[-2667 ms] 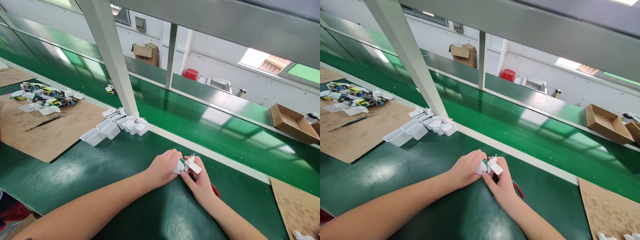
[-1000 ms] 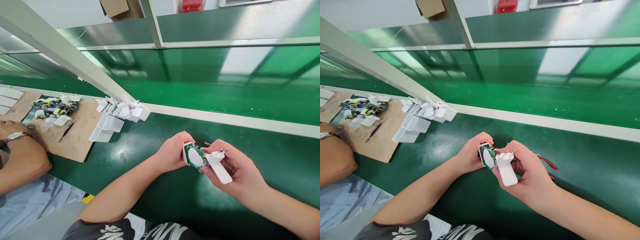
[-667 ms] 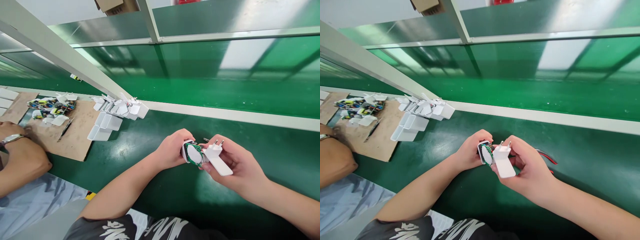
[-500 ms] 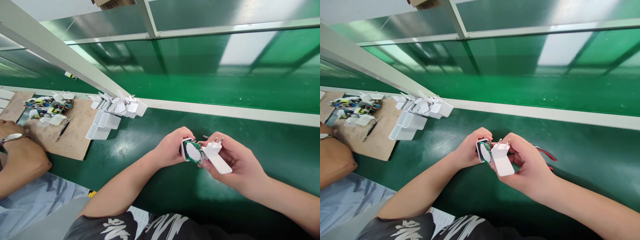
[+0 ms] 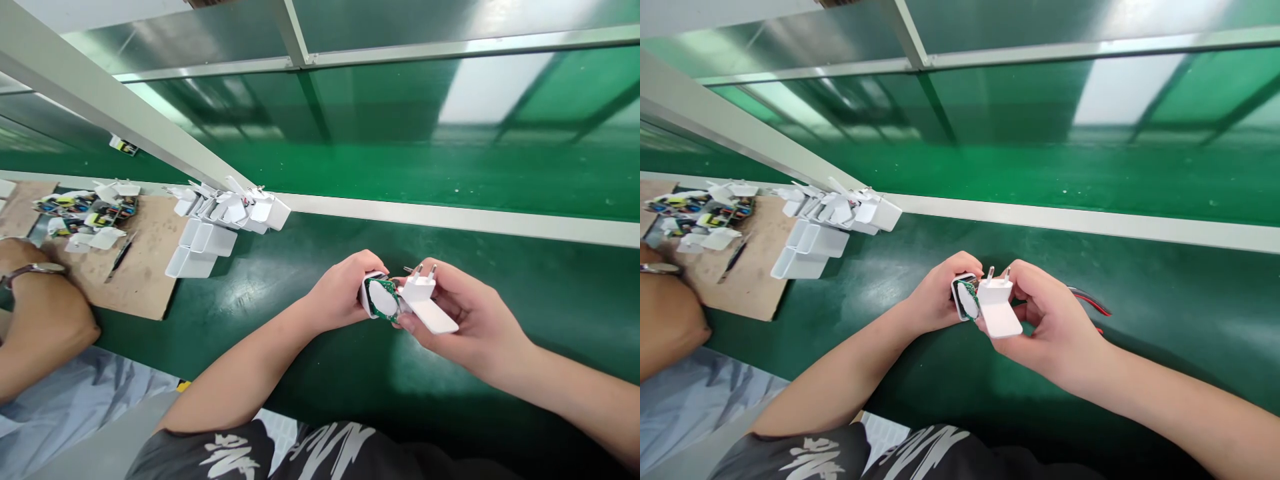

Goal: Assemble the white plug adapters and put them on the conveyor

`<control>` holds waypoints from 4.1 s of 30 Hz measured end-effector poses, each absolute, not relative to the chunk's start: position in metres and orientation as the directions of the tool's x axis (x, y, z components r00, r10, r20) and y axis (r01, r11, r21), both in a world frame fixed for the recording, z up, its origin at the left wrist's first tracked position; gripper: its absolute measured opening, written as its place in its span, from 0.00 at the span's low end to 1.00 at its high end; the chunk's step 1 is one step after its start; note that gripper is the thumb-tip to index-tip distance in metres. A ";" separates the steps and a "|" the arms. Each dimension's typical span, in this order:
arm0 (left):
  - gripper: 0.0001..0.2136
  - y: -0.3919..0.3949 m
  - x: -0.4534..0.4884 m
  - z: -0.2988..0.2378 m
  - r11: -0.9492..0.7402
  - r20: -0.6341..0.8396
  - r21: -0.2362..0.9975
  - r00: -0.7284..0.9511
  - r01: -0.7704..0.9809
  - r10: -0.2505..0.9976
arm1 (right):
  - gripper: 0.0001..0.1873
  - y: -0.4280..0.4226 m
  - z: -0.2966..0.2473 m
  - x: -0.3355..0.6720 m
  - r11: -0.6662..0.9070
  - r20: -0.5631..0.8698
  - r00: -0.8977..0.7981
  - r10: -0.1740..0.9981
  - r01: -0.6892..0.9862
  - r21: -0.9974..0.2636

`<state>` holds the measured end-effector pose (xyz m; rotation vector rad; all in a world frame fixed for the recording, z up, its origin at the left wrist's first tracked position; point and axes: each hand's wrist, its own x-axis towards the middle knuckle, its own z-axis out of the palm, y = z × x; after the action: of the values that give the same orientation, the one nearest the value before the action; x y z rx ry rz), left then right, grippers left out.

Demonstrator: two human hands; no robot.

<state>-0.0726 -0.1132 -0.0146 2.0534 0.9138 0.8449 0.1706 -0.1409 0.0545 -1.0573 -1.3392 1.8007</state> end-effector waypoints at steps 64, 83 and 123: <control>0.15 -0.114 -0.070 -0.016 -0.543 0.249 0.698 0.552 0.468 0.796 | 0.22 -0.131 0.062 0.169 -0.524 -0.452 -0.475 0.755 -0.024 -0.851; 0.14 -0.115 -0.066 -0.021 -0.567 0.288 0.626 0.518 0.534 0.806 | 0.13 -0.136 0.045 0.167 -0.221 -0.238 -0.446 0.863 0.090 -0.971; 0.15 -0.111 -0.069 -0.015 -0.585 0.282 0.711 0.605 0.390 0.745 | 0.21 -0.151 -0.013 0.161 0.028 0.154 -0.497 0.854 -0.252 -0.967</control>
<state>-0.0693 -0.1114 -0.0147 2.2281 0.8923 0.7668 0.1615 -0.1508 -0.0131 -0.6531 -1.4367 1.6142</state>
